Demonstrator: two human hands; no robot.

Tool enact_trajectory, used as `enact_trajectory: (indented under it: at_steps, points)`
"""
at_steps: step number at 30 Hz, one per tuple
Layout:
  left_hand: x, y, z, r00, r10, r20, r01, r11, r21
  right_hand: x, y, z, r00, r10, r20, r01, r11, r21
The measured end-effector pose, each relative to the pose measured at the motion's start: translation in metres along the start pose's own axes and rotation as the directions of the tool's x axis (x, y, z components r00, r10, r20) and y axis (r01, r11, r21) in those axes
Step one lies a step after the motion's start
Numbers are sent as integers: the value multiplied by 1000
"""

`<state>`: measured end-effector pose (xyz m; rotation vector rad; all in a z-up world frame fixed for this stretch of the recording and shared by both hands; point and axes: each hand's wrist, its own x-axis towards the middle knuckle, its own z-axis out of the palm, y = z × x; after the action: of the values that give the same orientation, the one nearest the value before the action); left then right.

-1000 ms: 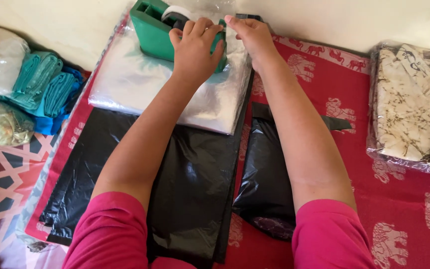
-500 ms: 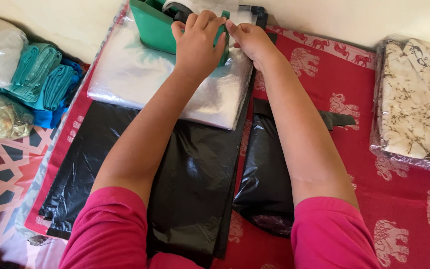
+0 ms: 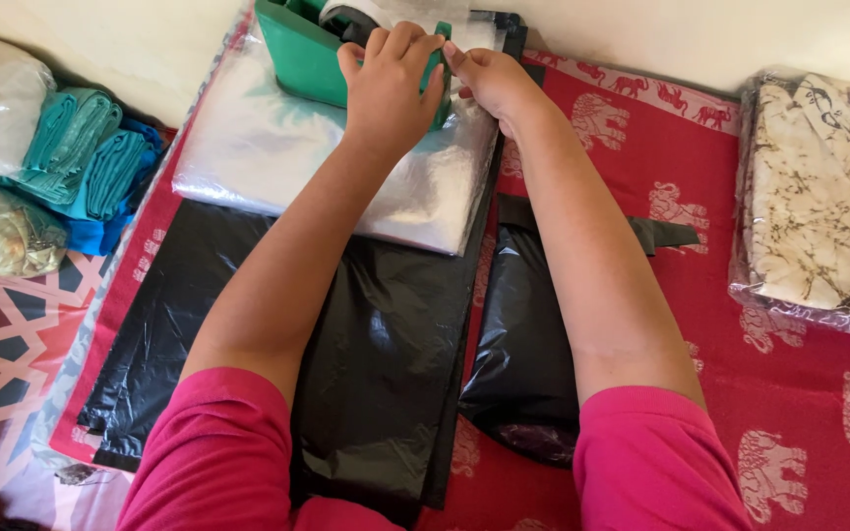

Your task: Packaging items into black shipping bags and securing them with tape.

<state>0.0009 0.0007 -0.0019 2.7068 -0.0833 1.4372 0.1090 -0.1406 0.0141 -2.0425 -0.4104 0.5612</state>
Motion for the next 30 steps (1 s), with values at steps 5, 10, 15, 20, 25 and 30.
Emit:
enact_trajectory:
  at_steps: [5,10,15,20,25,30]
  points:
    - [-1,0,-1,999,26,-31,-26,1000,12,-2,-1,0,1000,17,20,-16,999,-43]
    - [-1,-1,2,1000,15,-20,-15,1000,3,7,8,2,1000,29,-3,-29,997,-77]
    - [-2,-3,4,1000,-2,-10,2,1000,-10,-6,7,1,999,46,-3,-46,993,-111]
    - [0,-2,2,1000,-8,-21,8,1000,-13,-5,-1,-7,998,55,15,-53,994,-93]
    - [-1,-4,3,1000,-17,-10,17,1000,8,-74,-75,-44,999,32,-19,-37,911,-410]
    - [-3,-7,6,998,45,-51,-44,999,31,-108,-113,-87,989,-121,-83,44,787,-616]
